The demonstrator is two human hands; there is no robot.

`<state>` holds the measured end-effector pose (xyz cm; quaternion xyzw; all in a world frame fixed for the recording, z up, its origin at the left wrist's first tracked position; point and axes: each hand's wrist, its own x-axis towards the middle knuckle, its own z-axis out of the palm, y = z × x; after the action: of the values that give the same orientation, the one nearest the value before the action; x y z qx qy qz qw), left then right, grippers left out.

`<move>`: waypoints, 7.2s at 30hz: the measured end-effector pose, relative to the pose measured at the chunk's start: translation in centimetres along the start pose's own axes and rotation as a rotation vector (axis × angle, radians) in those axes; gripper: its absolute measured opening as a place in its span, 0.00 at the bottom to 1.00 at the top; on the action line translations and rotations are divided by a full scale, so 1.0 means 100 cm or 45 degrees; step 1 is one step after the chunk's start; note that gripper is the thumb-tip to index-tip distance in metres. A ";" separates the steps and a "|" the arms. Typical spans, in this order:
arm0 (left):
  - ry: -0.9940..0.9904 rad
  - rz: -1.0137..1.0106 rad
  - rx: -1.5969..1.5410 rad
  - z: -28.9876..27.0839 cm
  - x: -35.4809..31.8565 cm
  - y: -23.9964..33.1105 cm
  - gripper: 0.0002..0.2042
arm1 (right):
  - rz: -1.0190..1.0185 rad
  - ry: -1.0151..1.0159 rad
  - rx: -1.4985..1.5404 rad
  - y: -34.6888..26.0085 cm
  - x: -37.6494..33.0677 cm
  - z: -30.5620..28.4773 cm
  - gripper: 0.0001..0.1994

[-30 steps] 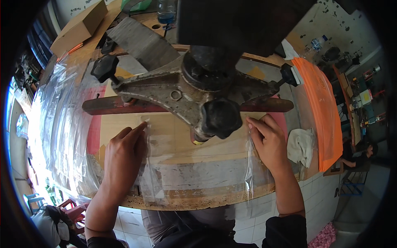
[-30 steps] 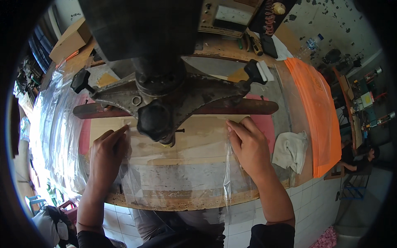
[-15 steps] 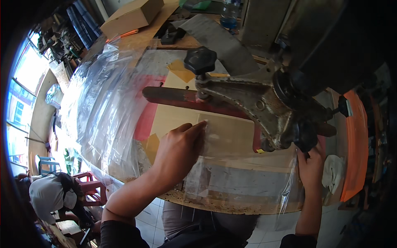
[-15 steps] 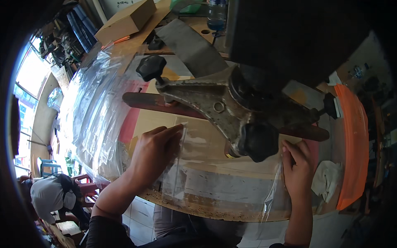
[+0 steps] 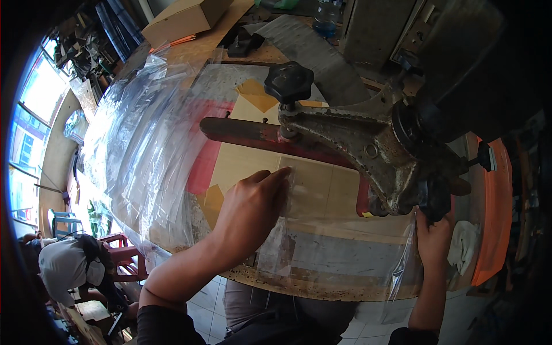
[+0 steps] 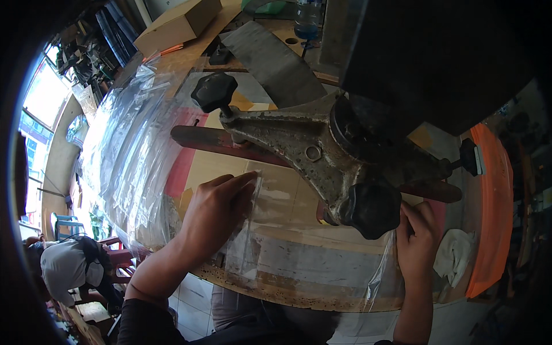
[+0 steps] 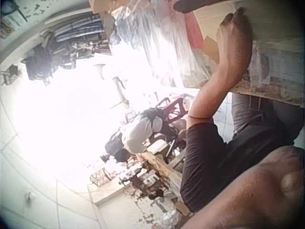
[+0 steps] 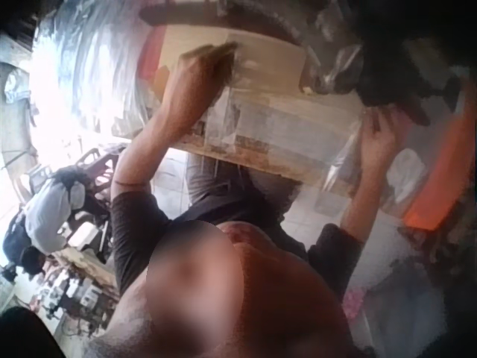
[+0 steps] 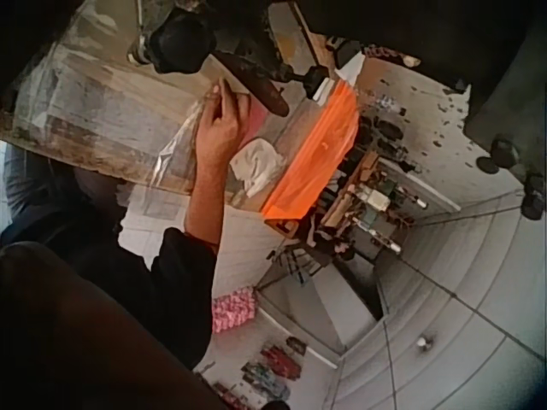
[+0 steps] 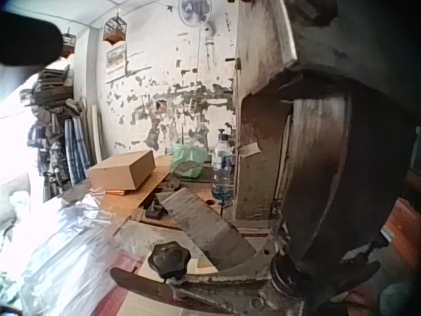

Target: The person aligns a large plastic sheet on a workbench, uses a heat-sealing machine to press seams, and fits small plastic components into the sheet.

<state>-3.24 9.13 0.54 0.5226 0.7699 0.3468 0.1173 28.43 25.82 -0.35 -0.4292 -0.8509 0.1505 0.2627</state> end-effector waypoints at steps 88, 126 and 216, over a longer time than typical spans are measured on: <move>0.342 0.660 0.306 -0.009 0.008 -0.002 0.05 | -0.661 0.799 0.002 -0.028 0.039 -0.061 0.09; 0.163 0.644 0.169 -0.011 -0.002 0.016 0.03 | -0.544 0.905 0.342 -0.028 0.063 -0.040 0.09; -0.188 0.700 -0.844 0.016 -0.011 0.091 0.05 | -1.040 0.298 0.730 -0.074 0.004 -0.014 0.11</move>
<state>4.73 10.78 5.13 0.6656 0.4390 0.5552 0.2367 24.23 21.87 4.51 0.0135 -0.8386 0.2137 0.5008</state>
